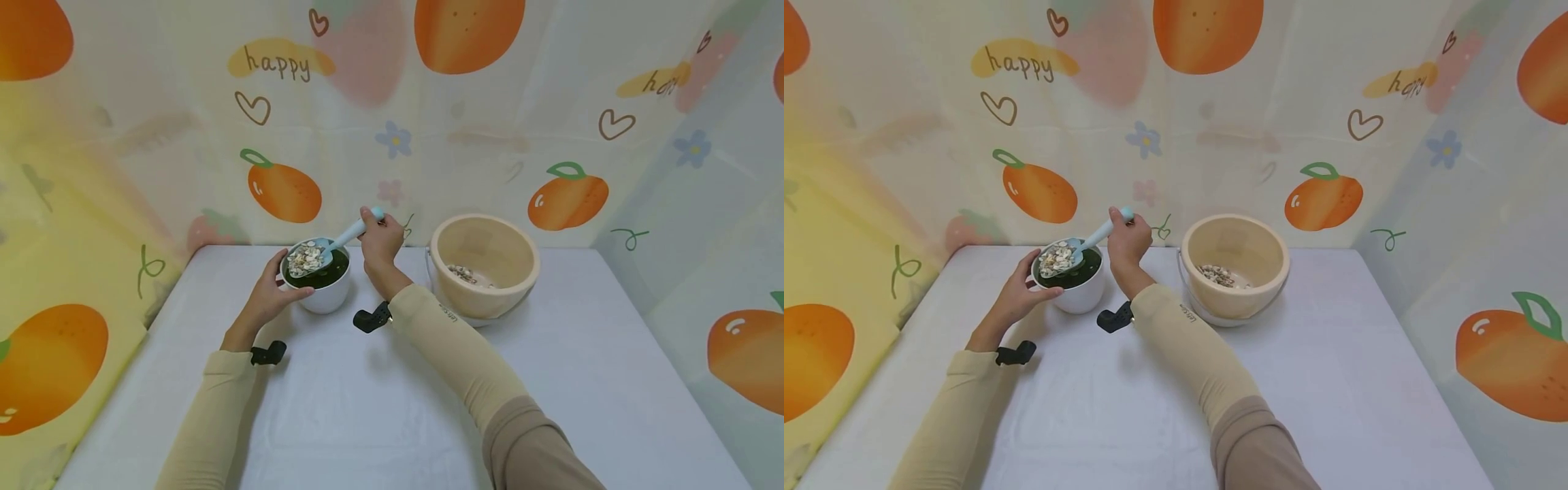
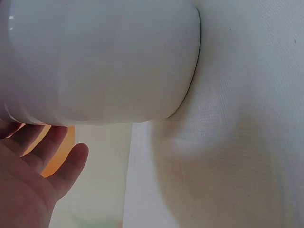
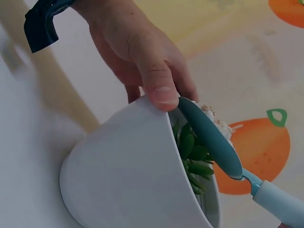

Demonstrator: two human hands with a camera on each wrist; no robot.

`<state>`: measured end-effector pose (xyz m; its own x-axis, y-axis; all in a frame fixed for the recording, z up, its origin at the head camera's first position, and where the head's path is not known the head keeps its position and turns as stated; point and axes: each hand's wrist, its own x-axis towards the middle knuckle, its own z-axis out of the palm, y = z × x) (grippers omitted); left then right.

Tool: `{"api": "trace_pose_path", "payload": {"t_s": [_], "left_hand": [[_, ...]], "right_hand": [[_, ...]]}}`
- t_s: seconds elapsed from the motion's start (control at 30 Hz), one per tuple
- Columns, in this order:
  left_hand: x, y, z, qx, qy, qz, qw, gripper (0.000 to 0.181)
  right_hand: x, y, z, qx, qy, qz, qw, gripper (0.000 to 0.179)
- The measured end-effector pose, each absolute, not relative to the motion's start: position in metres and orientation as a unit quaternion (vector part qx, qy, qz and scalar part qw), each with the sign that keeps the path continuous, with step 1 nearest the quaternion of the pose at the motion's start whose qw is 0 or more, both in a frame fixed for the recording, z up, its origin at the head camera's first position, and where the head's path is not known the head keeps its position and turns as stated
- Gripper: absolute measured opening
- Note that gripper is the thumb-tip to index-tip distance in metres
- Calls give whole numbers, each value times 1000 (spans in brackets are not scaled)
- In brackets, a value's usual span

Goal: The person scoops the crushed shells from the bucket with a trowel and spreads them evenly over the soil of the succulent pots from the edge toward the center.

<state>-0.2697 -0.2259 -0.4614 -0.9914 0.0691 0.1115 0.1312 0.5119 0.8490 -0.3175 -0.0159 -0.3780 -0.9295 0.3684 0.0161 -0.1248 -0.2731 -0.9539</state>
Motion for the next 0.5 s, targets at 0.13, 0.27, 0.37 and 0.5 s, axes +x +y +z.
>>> {"api": "trace_pose_path", "payload": {"t_s": [0.13,0.27,0.37,0.5], "left_hand": [[-269,-226,-461,-60,-867,-494,33,101],[-269,-225,-461,-63,-864,-498,39,100],[-269,-225,-461,-62,-864,-498,39,100],[-269,-226,-461,-59,-865,-498,31,101]], "right_hand": [[-318,-17,-378,-99,-594,782,161,19],[-317,-18,-376,-85,-609,771,168,21],[-317,-20,-375,-77,-622,760,174,22],[-316,-22,-377,-74,-644,742,172,24]]}}
